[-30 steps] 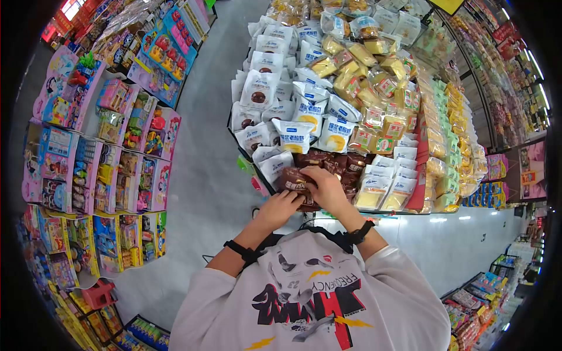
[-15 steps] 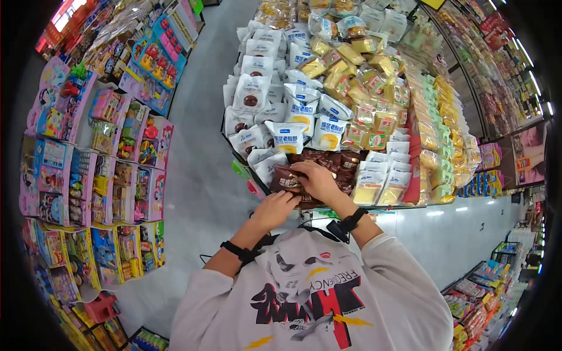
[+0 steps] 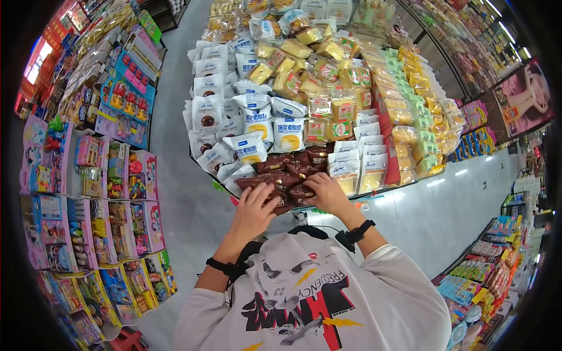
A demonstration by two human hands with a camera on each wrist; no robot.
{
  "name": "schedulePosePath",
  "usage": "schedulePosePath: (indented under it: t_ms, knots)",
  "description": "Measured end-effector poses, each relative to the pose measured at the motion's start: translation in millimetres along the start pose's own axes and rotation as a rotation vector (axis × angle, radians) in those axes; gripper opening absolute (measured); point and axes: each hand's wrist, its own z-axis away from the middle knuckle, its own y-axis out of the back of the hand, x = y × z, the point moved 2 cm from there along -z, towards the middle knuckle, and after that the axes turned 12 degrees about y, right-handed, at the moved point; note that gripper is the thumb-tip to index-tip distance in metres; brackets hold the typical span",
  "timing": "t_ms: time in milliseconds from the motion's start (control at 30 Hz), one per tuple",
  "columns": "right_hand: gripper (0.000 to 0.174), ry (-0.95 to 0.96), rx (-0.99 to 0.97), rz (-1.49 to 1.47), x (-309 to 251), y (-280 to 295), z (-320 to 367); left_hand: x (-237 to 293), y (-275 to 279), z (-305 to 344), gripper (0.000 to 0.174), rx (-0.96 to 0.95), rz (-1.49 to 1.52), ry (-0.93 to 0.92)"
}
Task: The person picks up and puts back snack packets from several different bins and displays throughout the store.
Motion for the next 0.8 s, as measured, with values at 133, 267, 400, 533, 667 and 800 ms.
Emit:
schedulePosePath:
  t_ms: [133, 267, 400, 533, 667, 800]
  knots:
    - [0.042, -0.018, 0.038, 0.073, 6, -20, 10, -7, 2, -21, 0.094, 0.019, -0.168, 0.2]
    - [0.043, -0.026, 0.095, 0.102, 3, -22, 10, -34, -14, -24, 0.094, -0.001, -0.199, 0.251]
    - [0.043, -0.018, 0.115, 0.102, -5, -18, 7, -45, -8, -28, 0.075, -0.055, -0.176, 0.318]
    - [0.043, -0.051, 0.149, 0.003, 1, -14, 10, -40, 23, -40, 0.068, -0.04, -0.191, 0.285]
    - [0.04, -0.094, 0.22, -0.128, 3, -6, 8, -22, 68, -62, 0.068, -0.041, -0.135, 0.234]
    - [0.038, -0.043, 0.22, -0.116, 8, -5, 4, -12, 57, -103, 0.072, -0.166, -0.005, 0.064]
